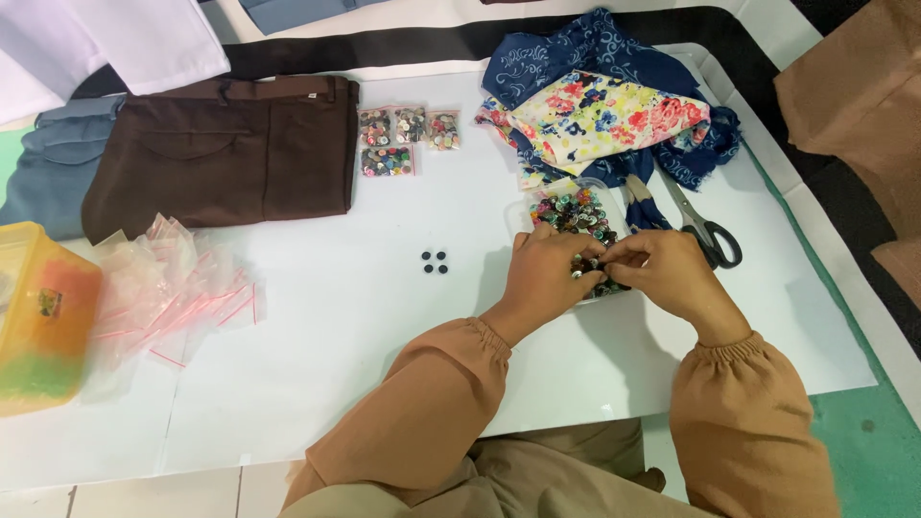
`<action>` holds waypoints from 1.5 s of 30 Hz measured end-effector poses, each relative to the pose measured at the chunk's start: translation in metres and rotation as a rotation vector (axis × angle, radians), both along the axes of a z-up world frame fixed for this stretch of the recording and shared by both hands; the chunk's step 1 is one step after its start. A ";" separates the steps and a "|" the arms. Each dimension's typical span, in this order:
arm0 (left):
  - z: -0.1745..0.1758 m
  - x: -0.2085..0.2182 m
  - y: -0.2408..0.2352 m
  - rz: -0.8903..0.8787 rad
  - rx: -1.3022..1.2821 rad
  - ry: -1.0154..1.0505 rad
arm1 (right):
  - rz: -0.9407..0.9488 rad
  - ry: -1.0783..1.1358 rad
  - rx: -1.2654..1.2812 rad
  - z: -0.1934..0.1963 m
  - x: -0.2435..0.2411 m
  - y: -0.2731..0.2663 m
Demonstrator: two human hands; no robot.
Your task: The person sorts colorful buttons from a container onto a white table, arranging them by color. They then pick up small plastic bags and place the sorted buttons inside them, sealing the bags and placing them into a yellow container.
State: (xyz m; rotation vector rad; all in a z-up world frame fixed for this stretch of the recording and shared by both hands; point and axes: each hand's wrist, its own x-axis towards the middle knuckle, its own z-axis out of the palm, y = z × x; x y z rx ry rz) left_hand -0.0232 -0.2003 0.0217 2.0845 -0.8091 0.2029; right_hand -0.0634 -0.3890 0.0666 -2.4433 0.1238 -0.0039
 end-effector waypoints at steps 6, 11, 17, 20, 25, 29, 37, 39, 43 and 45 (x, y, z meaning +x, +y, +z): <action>-0.005 0.001 0.009 0.036 -0.155 -0.317 | -0.022 -0.071 0.152 0.017 -0.003 0.017; 0.003 0.008 0.049 0.049 -0.242 -0.474 | 0.070 -0.119 0.344 0.021 0.001 0.048; 0.009 0.007 0.125 0.007 -0.219 -0.420 | 0.206 -0.052 0.552 0.018 0.016 0.105; -0.004 0.008 0.160 0.014 -0.189 -0.247 | 0.252 -0.047 0.556 -0.008 0.034 0.132; -0.016 0.009 0.201 0.190 -0.085 -0.004 | 0.272 -0.165 0.412 -0.047 0.046 0.166; -0.024 0.012 0.206 0.331 0.115 0.052 | 0.308 -0.324 0.261 -0.072 0.048 0.180; -0.024 0.009 0.197 0.396 0.149 -0.004 | 0.422 -0.643 0.040 -0.085 0.049 0.186; -0.020 0.006 0.196 0.407 0.075 -0.041 | 0.420 -0.666 0.045 -0.079 0.045 0.187; -0.018 0.001 0.184 0.415 0.031 -0.173 | 0.369 -0.744 0.077 -0.056 0.036 0.173; -0.013 -0.003 0.172 0.371 0.005 -0.315 | 0.318 -0.802 0.061 -0.042 0.034 0.156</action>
